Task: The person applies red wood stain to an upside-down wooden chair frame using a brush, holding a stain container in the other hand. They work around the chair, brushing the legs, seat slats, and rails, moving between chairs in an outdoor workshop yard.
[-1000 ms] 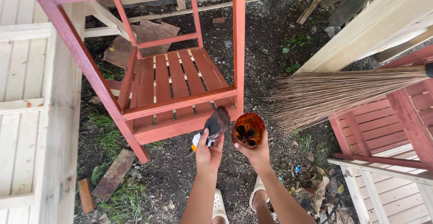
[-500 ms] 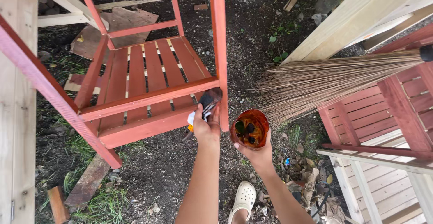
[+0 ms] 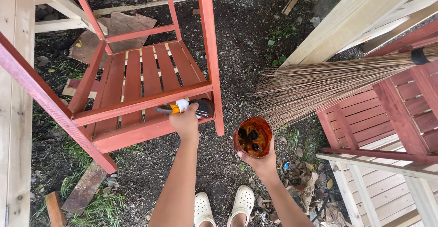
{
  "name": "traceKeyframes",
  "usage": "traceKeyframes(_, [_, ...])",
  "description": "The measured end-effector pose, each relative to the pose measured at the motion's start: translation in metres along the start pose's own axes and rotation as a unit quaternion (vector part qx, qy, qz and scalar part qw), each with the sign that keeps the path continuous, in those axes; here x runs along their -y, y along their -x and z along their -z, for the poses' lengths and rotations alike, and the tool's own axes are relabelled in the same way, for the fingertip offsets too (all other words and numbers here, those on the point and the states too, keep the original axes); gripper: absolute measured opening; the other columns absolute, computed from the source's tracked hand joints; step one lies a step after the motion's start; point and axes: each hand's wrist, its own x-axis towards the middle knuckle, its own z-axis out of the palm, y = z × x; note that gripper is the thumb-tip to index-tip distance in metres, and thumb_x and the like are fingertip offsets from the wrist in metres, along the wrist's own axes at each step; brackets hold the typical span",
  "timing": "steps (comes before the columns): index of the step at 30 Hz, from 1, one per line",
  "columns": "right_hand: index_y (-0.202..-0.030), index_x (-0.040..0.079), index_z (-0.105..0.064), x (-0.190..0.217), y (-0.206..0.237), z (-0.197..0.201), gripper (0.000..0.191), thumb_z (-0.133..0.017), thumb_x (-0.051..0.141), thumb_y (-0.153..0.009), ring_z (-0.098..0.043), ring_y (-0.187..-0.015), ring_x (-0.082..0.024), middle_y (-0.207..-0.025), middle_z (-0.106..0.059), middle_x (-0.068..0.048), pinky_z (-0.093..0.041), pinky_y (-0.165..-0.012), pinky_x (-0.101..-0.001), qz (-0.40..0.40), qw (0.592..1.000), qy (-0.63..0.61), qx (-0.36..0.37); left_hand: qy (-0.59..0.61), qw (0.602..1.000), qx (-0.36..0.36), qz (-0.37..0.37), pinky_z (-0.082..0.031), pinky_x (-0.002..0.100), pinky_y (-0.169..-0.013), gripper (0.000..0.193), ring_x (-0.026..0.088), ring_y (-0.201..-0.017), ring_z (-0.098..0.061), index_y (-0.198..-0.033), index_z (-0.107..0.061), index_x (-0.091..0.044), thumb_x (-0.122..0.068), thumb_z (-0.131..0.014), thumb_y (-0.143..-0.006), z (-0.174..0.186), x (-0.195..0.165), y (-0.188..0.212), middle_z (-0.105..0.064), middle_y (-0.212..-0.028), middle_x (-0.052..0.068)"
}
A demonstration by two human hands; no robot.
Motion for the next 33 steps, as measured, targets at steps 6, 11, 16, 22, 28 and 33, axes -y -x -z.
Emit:
traceKeyframes(6, [-0.139,0.007,-0.04,0.004,-0.002,0.002,0.085,-0.087,0.004,-0.069,-0.066,-0.12,-0.024,-0.131,-0.06,-0.01,-0.062,-0.098,-0.0391,-0.034,0.999,-0.021,-0.003,-0.111,0.992,0.021,-0.049,-0.047,0.03,-0.05,0.017,0.011,-0.058,-0.06,-0.08,-0.064,0.0,-0.005,-0.08,-0.078,-0.006,0.004,-0.005,-0.064,-0.069,0.001])
traceKeyframes(11, [-0.142,0.008,-0.04,0.008,-0.003,-0.001,0.087,-0.089,0.005,-0.07,-0.063,-0.123,-0.023,-0.133,-0.059,-0.011,-0.059,-0.103,-0.037,-0.006,0.999,0.031,0.003,-0.083,0.995,0.009,-0.058,-0.05,0.031,-0.052,0.016,0.011,-0.06,-0.063,-0.079,-0.065,-0.002,-0.004,-0.081,-0.075,-0.004,0.001,-0.016,-0.066,-0.071,-0.001])
traceKeyframes(16, [-0.141,0.008,-0.04,0.011,-0.005,-0.006,0.087,-0.089,0.006,-0.069,-0.064,-0.122,-0.023,-0.131,-0.06,-0.011,-0.059,-0.101,-0.0368,-0.03,0.999,0.044,-0.003,-0.04,0.996,0.065,0.051,-0.052,0.034,-0.047,0.022,0.014,-0.057,-0.064,-0.083,-0.062,-0.007,-0.001,-0.079,-0.069,0.004,-0.018,-0.026,-0.065,-0.072,-0.001])
traceKeyframes(22, [-0.141,0.008,-0.04,0.009,-0.007,-0.008,0.088,-0.089,0.005,-0.069,-0.063,-0.123,-0.023,-0.132,-0.059,-0.01,-0.058,-0.103,-0.036,-0.017,0.999,0.044,0.006,-0.057,0.997,-0.016,-0.049,-0.05,0.031,-0.054,0.015,0.012,-0.062,-0.064,-0.083,-0.066,-0.001,-0.005,-0.08,-0.08,-0.004,-0.007,-0.003,-0.068,-0.075,0.002])
traceKeyframes(28, [-0.141,0.007,-0.04,0.0,-0.007,0.005,0.088,-0.089,0.004,-0.069,-0.064,-0.122,-0.023,-0.131,-0.06,-0.011,-0.058,-0.103,-0.0367,-0.019,1.0,0.023,0.004,-0.16,0.984,-0.041,-0.073,-0.05,0.034,-0.057,0.019,0.014,-0.064,-0.065,-0.081,-0.062,0.004,-0.007,-0.077,-0.082,-0.034,0.016,0.006,-0.068,-0.072,0.006])
traceKeyframes(33, [-0.141,0.007,-0.041,-0.001,-0.006,0.0,0.087,-0.09,0.004,-0.069,-0.064,-0.123,-0.024,-0.133,-0.059,-0.012,-0.058,-0.103,-0.0377,-0.007,0.999,0.039,-0.005,-0.151,0.988,0.026,-0.038,-0.05,0.033,-0.052,0.016,0.014,-0.058,-0.064,-0.083,-0.064,0.003,-0.005,-0.075,-0.075,-0.026,-0.01,-0.003,-0.067,-0.07,0.004])
